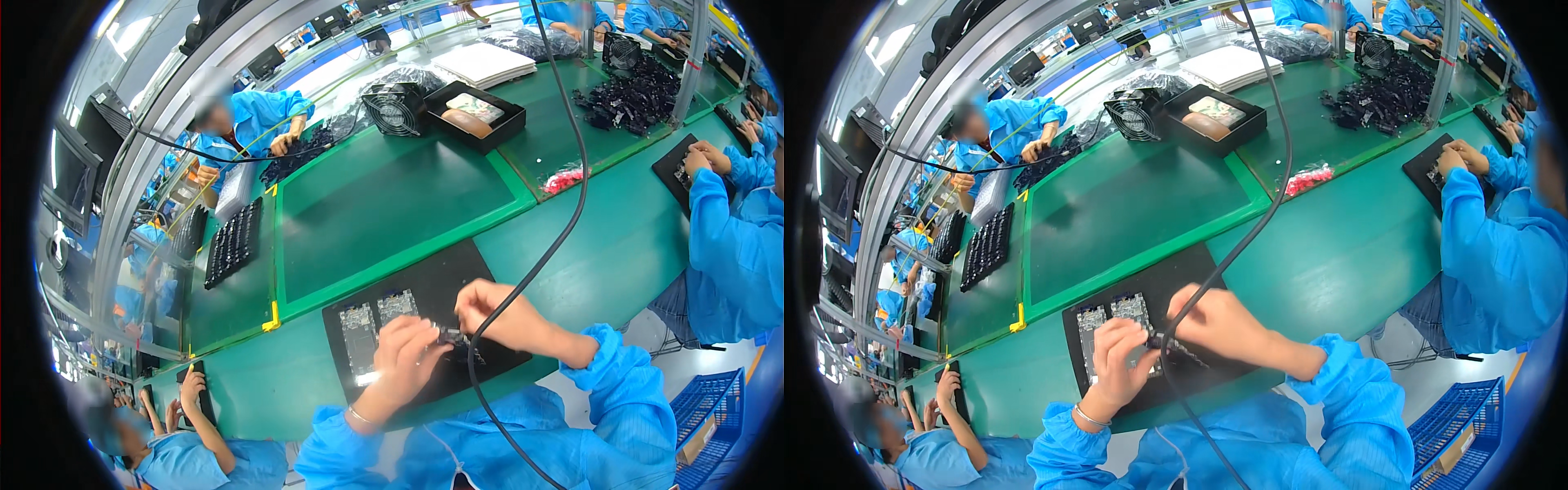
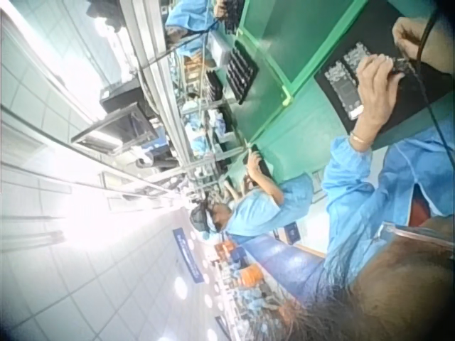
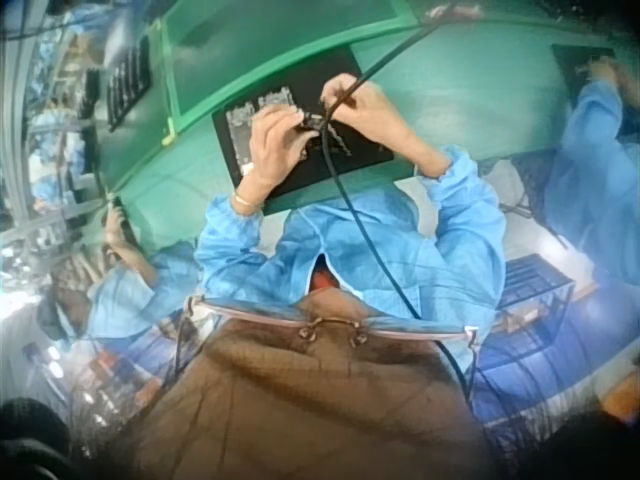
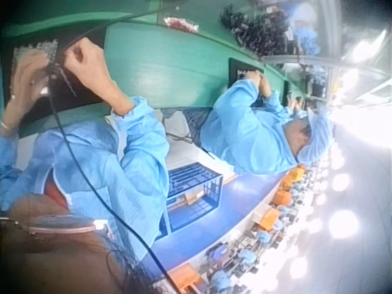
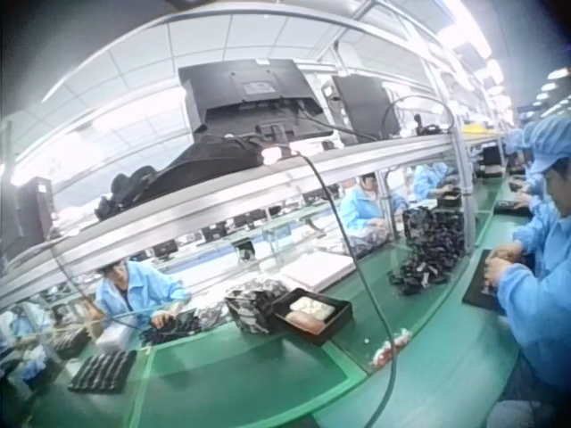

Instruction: The person assembles electronic components on a green workbench in a factory setting. They connect black cables to circuit boards and handle small parts, working alongside other employees in blue uniforms.

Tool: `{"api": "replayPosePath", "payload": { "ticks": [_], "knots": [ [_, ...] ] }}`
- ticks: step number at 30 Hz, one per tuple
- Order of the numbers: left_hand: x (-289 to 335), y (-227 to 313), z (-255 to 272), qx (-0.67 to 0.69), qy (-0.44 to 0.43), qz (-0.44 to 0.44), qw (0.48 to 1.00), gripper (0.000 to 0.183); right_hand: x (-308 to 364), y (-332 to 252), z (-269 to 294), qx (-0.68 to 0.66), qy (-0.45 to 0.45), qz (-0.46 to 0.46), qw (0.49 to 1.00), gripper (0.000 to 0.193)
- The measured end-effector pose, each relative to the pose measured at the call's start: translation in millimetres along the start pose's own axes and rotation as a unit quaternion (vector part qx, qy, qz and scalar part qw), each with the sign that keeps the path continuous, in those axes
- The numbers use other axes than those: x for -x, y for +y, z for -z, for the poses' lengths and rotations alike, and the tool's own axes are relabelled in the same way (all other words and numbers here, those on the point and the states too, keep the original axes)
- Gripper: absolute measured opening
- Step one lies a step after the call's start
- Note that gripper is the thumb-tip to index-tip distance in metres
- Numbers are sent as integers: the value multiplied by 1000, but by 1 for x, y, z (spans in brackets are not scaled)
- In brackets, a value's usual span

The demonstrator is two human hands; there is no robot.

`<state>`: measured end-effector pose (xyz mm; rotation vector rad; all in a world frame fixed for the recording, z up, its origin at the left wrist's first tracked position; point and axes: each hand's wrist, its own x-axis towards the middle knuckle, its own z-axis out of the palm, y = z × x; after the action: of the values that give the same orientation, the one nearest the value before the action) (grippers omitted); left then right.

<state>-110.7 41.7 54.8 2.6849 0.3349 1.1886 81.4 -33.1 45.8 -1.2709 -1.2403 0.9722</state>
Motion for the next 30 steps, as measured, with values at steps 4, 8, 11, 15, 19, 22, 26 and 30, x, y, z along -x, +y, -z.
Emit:
{"api": "replayPosePath", "payload": {
  "ticks": [4, 8, 11, 15, 19, 22, 26, 30],
  "knots": [
    [-42, -24, -14, 62, -123, 161, 977, 49, -27, 29, 21, -83, 138, -32, 986, 15],
    [-35, -70, -49, -20, -207, 188, 960, 63, -34, 41, 37, -58, 164, -41, 984, 14],
    [-31, -86, -28, -92, -288, 209, 930, 75, -26, 28, 39, -53, 144, -89, 984, 11],
    [-14, -93, -2, -69, -375, 290, 878, 68, -27, 36, 11, -79, 87, -96, 988, 16],
    [-6, -72, 27, -9, -245, 241, 939, 56, -41, 31, -24, -62, 10, -93, 994, 14],
    [2, -59, 46, 16, -170, 212, 962, 56, -51, 26, -47, -80, -25, -94, 992, 13],
    [10, -56, 55, 24, -134, 193, 972, 57, -57, 17, -67, -124, -44, -87, 987, 12],
    [13, -55, 57, 23, -112, 178, 977, 57, -56, 12, -76, -114, -51, -61, 990, 11]
  ]
}}
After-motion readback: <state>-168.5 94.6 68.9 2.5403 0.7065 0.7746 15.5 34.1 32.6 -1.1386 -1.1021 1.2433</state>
